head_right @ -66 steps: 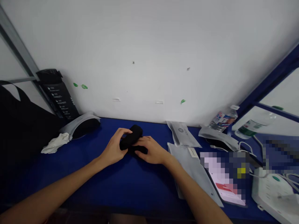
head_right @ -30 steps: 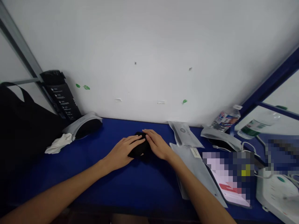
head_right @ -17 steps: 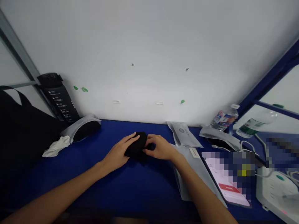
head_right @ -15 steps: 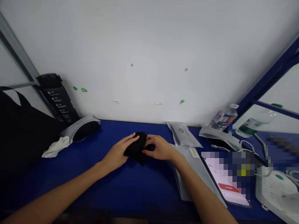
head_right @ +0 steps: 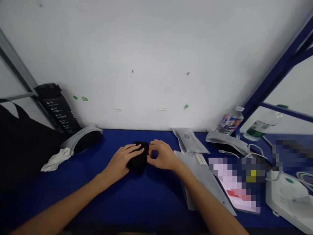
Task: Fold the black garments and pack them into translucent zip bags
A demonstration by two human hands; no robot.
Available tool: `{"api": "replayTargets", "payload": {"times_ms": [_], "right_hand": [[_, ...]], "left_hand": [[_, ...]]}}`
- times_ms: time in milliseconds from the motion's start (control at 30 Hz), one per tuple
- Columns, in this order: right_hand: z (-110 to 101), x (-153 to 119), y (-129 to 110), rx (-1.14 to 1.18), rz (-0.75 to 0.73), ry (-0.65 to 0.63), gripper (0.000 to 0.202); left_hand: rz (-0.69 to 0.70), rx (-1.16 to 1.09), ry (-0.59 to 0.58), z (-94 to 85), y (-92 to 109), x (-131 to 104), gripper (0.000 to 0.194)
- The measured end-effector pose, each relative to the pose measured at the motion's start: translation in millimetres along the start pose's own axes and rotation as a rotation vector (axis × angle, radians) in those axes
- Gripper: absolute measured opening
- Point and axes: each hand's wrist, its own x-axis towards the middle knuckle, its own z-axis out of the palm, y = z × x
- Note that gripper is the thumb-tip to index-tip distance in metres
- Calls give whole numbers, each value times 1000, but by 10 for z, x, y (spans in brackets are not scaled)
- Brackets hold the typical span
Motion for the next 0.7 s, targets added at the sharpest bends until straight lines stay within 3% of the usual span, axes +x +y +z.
{"api": "replayTargets", "payload": {"times_ms": [67, 100, 200, 300, 400, 500, 600, 700], "right_hand": [[-37, 1, -14, -21, -32, 43, 7], [-33, 0, -11, -39, -38, 31, 20], [43, -11, 52, -98, -7, -161, 49], [116, -19, 137, -68, 86, -368, 56], [117, -13, 154, 30, 137, -440, 59], [80, -7, 114, 151, 96, -500, 59], [23, -18, 99, 189, 3, -470, 74], [-104, -36, 151, -6, 9, -262, 77]], "left_hand": [[61, 4, -27, -13, -18, 5, 99], [93, -2, -42, -21, -22, 5, 96], [128, -52, -82, -47, 9, -8, 83], [88, -106, -94, -82, 97, -14, 80], [44, -125, -36, -116, 178, 21, 46], [11, -124, 32, -120, 199, 61, 30], [18, -135, 35, -71, 176, 41, 38], [91, -134, -24, -5, 155, -15, 56]]}}
